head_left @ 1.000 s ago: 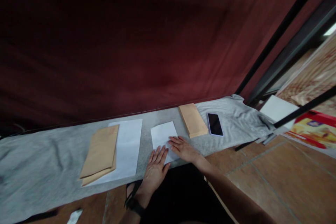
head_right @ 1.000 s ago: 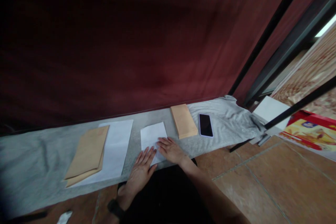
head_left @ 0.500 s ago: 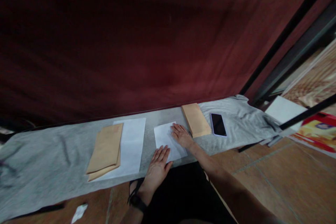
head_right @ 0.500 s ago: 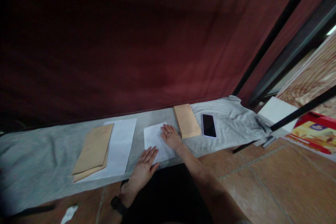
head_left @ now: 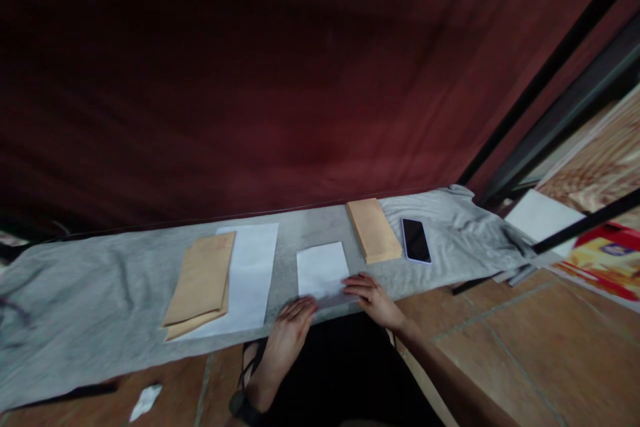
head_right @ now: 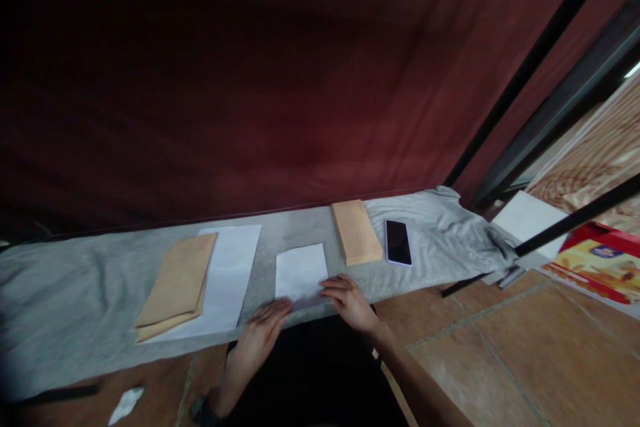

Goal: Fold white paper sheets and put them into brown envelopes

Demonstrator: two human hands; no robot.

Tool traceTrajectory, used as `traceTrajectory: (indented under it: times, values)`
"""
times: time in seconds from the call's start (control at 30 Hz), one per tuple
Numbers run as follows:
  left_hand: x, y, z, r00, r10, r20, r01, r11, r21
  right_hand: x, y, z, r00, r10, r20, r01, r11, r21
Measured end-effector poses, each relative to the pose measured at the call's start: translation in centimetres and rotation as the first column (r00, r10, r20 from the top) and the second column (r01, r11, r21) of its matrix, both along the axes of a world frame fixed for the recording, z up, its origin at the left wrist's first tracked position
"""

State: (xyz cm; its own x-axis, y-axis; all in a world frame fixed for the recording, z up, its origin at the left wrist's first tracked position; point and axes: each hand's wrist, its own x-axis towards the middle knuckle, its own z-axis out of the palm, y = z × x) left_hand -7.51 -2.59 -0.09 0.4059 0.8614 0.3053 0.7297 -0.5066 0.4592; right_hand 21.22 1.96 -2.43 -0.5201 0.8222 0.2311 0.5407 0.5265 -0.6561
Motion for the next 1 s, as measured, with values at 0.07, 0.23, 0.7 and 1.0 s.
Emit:
traceTrajectory:
  times: [0.07,0.23,0.7,1.0]
  values:
    - [-0.2,-0.1,-0.1,1.0,0.013,0.022,-0.012,1.0,-0.021,-0.2,-0.6,0.2,0.998,-0.06,0.001,0.06,0.998,-0.015]
    - [-0.5,1.6,-0.6,0.964,0.203,0.172,-0.193,0.978,-0.075,-1.5,0.0,0.5,0.965,-0.246,0.093,0.248,0.969,-0.011]
    - [2.1,6.3,1.6,0.817,0.573,-0.062,-0.562,0.767,-0.311,-5.4,3.3,2.8,0.734,-0.527,0.428,0.591,0.807,-0.019]
    - [3.0,7.6,2.6,0.735,0.585,-0.342,-0.671,0.7,-0.245,-5.9,4.4,2.7,0.671,-0.557,0.489,0.634,0.773,0.01]
